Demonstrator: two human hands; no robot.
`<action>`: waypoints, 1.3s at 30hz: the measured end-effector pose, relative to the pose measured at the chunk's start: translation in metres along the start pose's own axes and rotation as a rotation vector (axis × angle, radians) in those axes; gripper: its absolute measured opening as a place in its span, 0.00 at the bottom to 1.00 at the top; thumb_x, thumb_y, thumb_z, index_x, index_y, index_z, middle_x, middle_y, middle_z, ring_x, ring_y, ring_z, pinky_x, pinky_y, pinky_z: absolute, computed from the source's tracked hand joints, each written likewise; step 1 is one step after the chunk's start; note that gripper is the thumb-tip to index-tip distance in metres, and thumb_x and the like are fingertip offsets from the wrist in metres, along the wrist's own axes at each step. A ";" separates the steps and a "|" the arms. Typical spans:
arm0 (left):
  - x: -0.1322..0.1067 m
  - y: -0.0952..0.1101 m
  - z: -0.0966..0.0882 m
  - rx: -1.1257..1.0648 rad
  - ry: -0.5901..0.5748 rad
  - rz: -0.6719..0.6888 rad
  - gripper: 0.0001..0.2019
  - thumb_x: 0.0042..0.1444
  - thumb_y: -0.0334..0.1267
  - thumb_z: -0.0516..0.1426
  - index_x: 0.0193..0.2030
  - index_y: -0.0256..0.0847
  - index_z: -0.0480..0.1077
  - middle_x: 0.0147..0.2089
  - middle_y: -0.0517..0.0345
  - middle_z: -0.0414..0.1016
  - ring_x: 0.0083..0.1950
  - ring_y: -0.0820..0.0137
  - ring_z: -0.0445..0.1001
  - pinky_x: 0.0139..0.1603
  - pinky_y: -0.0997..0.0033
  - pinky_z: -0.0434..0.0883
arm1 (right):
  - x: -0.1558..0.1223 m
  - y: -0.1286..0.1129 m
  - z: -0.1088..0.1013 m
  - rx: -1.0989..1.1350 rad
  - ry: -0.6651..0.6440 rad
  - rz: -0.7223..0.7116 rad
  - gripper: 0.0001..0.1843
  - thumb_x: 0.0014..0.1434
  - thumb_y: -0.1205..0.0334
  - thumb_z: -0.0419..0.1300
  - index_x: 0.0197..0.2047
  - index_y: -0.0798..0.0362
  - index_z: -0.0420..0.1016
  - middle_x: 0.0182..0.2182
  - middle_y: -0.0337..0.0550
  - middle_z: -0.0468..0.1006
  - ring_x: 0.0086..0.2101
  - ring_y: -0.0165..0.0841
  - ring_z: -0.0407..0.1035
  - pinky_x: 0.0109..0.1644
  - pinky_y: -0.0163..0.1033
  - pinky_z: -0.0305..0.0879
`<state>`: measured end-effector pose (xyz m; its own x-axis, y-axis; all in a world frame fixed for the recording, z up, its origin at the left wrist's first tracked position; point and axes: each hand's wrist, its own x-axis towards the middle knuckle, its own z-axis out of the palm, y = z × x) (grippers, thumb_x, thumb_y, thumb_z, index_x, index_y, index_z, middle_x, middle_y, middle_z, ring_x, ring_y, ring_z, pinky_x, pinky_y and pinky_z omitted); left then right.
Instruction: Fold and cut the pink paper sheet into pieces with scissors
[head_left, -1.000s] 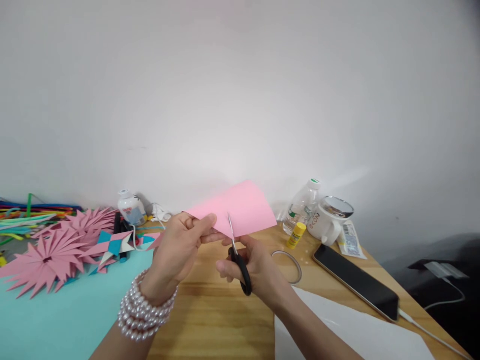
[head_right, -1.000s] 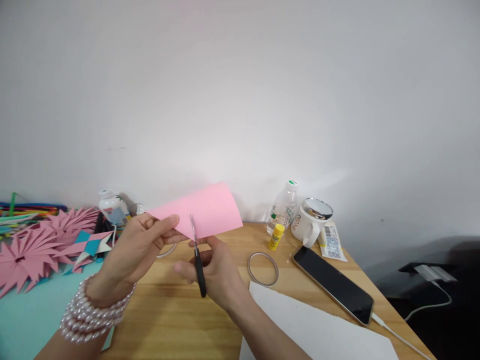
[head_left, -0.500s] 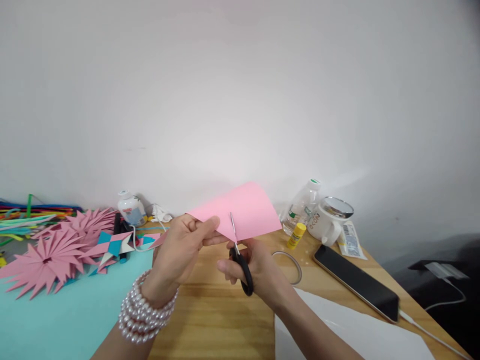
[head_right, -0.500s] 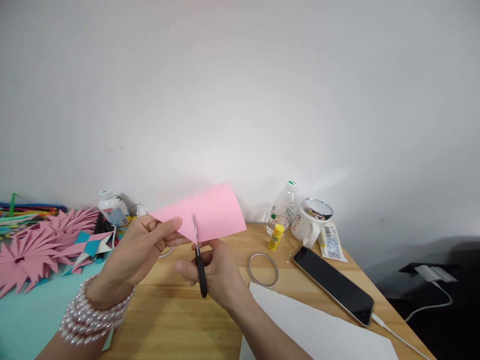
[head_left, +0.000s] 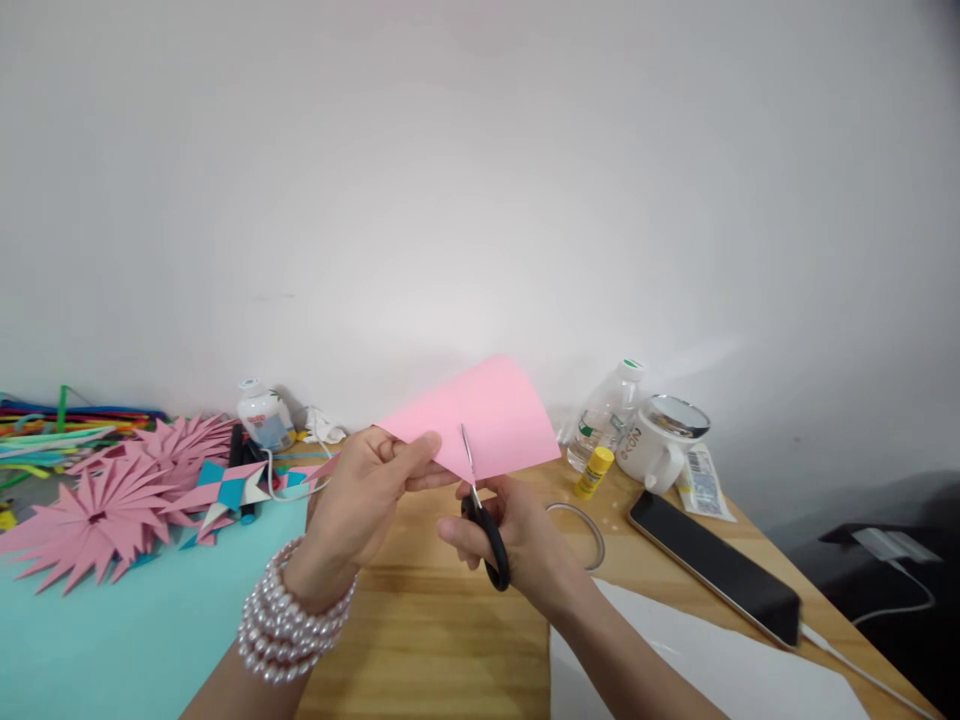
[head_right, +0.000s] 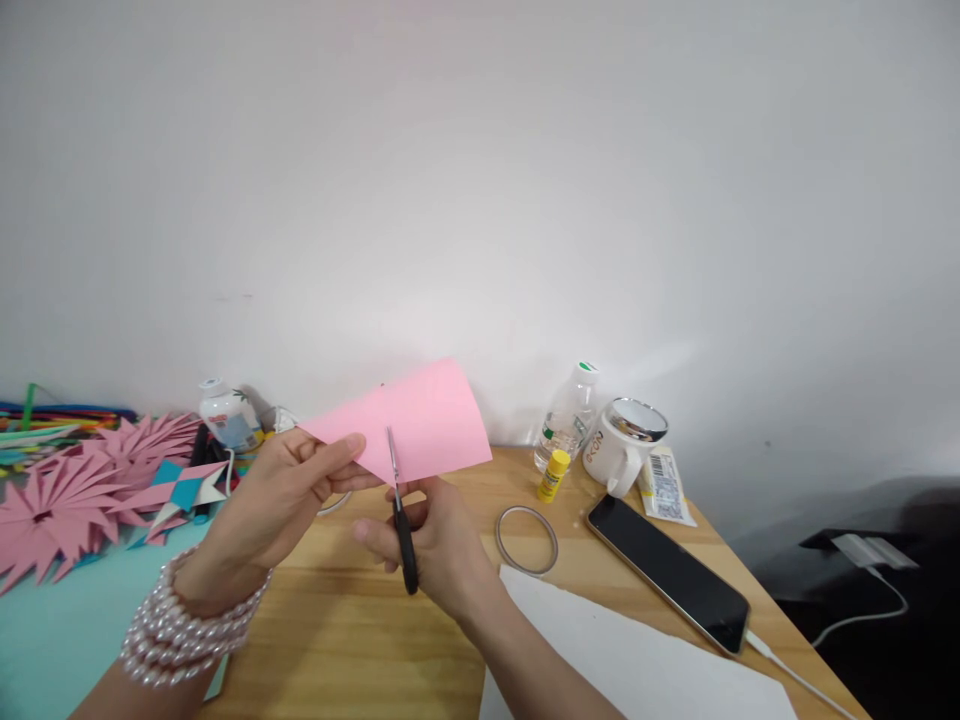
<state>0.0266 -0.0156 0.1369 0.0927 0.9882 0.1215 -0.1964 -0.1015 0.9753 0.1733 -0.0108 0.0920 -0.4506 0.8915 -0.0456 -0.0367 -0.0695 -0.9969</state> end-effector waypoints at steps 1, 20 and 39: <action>0.000 0.000 0.000 -0.004 -0.001 0.000 0.10 0.50 0.41 0.60 0.29 0.35 0.77 0.28 0.52 0.79 0.31 0.63 0.77 0.37 0.66 0.73 | 0.000 0.000 0.000 0.003 0.002 0.001 0.25 0.40 0.52 0.70 0.33 0.51 0.60 0.15 0.29 0.66 0.18 0.26 0.61 0.22 0.31 0.56; 0.000 -0.001 -0.001 -0.009 0.021 -0.011 0.10 0.50 0.40 0.60 0.28 0.34 0.77 0.28 0.51 0.79 0.31 0.62 0.77 0.40 0.63 0.73 | -0.001 -0.002 0.003 -0.002 0.042 0.036 0.26 0.40 0.49 0.69 0.32 0.52 0.59 0.12 0.29 0.67 0.15 0.25 0.61 0.19 0.29 0.54; 0.002 -0.003 -0.001 0.032 0.178 0.085 0.09 0.45 0.34 0.64 0.32 0.35 0.70 0.27 0.61 0.73 0.24 0.76 0.70 0.28 0.76 0.68 | 0.002 0.001 -0.002 0.046 -0.011 -0.074 0.25 0.38 0.57 0.72 0.37 0.52 0.66 0.21 0.33 0.71 0.23 0.28 0.65 0.25 0.31 0.58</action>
<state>0.0268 -0.0138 0.1345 -0.0970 0.9804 0.1715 -0.1644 -0.1858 0.9688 0.1744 -0.0078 0.0909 -0.4547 0.8901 0.0292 -0.1113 -0.0243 -0.9935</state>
